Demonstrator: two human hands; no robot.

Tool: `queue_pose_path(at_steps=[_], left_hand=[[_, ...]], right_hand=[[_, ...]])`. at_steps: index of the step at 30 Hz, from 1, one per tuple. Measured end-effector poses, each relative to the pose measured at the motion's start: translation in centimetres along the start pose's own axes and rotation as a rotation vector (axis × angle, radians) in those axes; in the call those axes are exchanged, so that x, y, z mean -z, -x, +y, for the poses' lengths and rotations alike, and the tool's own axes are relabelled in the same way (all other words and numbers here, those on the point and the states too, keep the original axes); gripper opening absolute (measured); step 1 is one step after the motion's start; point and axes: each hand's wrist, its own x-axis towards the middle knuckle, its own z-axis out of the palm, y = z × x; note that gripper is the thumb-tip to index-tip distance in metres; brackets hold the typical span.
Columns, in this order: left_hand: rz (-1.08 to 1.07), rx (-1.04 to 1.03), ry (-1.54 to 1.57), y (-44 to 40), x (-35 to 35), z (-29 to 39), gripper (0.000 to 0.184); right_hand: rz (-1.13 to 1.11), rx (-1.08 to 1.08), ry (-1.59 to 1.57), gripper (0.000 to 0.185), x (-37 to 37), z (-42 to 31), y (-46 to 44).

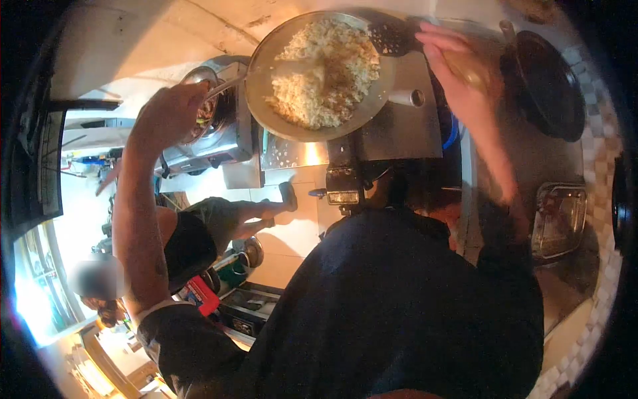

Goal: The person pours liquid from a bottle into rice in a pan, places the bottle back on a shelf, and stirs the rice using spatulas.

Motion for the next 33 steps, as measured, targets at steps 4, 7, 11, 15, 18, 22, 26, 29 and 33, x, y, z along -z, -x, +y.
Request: queue_pose_path(at_steps=[4,7,11,15,18,22,26,29,33], left_hand=[[-0.293,-0.28,-0.453,-4.2,-0.1,-2.5,0.03],[-0.511,0.105,-0.145,-4.4,4.1,3.2,0.025],[-0.539,0.055,-0.484,-7.0,2.4,3.1,0.023],[-0.473,-0.013,-0.63,-6.4,3.0,4.1,0.028],[-0.657,-0.072,-0.536,-7.0,2.2,3.7,0.03],[-0.579,-0.237,-0.277,-7.1,-4.1,2.4,0.031],[-0.125,-0.024,-0.08,-4.8,-15.3,5.6,0.039],[0.01,0.248,0.26,-4.0,-16.0,8.0,0.034],[-0.059,0.281,0.314,-2.9,-11.3,7.0,0.038]], right_hand=[[-0.138,0.204,0.209,0.022,-2.7,3.3,-4.4],[-0.218,0.484,0.632,0.04,-6.9,9.2,-8.1],[-0.381,0.033,0.393,0.056,-6.5,3.5,-11.6],[-0.562,-0.291,0.242,0.061,-7.1,1.8,-13.6],[-0.688,-0.312,0.348,0.063,-9.3,3.8,-14.5],[-0.81,-0.273,-0.221,0.036,-9.0,9.4,-13.4],[-0.724,-0.306,-0.567,0.028,-9.6,8.3,-9.7],[-0.585,-0.329,-0.505,0.029,-11.1,8.0,-8.1],[-0.503,-0.333,-0.447,0.027,-9.5,4.4,-8.3]])
